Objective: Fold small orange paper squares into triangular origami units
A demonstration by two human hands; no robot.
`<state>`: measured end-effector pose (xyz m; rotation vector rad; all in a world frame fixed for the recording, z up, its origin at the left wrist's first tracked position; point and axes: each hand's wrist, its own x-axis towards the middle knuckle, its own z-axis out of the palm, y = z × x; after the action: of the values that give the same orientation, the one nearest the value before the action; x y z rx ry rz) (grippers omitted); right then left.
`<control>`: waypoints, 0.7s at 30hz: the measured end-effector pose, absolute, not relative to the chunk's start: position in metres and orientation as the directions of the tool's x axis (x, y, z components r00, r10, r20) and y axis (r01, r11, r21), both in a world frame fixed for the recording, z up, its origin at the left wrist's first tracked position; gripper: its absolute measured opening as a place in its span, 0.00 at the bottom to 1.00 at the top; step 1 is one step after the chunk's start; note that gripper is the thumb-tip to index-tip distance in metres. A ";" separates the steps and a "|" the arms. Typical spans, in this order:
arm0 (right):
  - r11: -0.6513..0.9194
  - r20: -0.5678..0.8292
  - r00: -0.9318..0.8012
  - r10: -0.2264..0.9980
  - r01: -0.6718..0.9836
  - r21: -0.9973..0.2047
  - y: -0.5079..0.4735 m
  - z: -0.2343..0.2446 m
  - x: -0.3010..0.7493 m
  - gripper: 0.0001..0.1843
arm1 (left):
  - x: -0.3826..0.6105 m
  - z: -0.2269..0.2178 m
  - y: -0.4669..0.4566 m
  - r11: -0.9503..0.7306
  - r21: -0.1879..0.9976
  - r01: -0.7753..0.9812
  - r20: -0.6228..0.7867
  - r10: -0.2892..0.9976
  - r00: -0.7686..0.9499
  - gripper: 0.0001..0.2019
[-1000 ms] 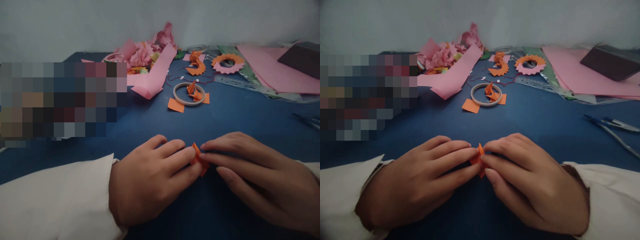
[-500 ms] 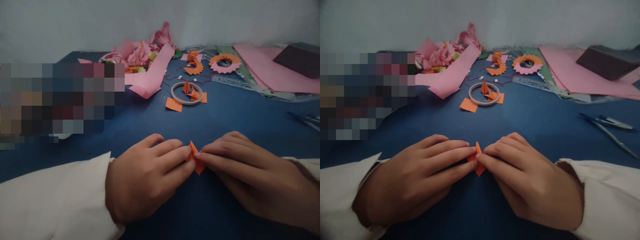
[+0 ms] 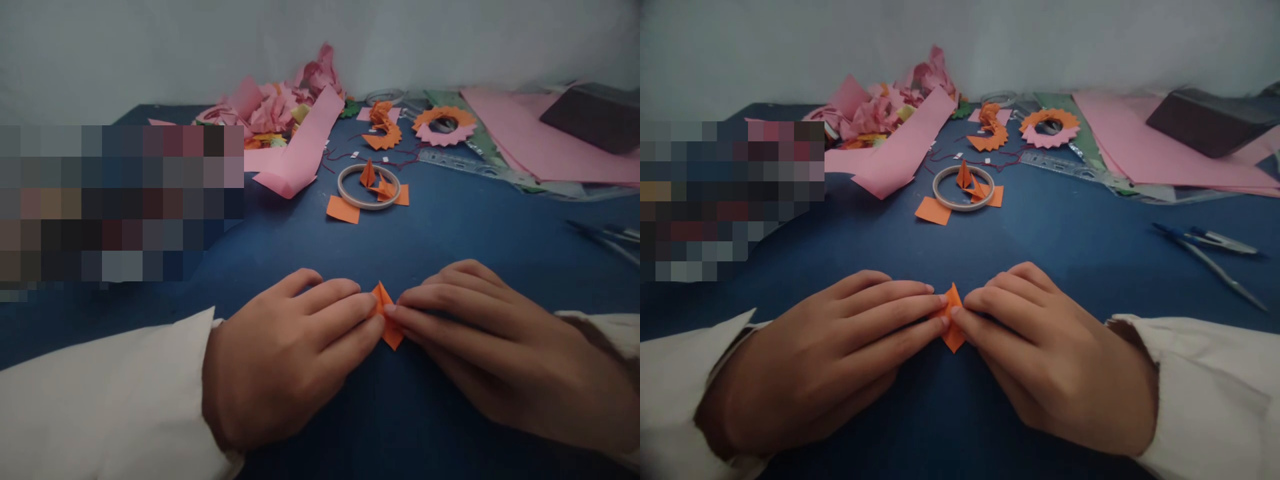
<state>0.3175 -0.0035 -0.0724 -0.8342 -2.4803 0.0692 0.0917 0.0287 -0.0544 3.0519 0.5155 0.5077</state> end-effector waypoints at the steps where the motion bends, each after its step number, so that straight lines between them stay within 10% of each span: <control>1: 0.809 0.460 -0.675 0.577 0.551 -0.205 -0.003 -0.072 0.317 0.12 | 0.092 -0.054 0.029 -0.946 0.058 0.320 0.307 0.322 0.896 0.14; 21: 0.795 0.473 -0.658 0.586 0.580 -0.178 -0.004 -0.072 0.317 0.10 | 0.093 -0.055 0.029 -0.940 0.070 0.333 0.283 0.338 0.897 0.15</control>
<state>0.3168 -0.0041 -0.0724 -0.8664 -2.4645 0.0155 0.0926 0.0293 -0.0548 3.0410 0.5378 0.4588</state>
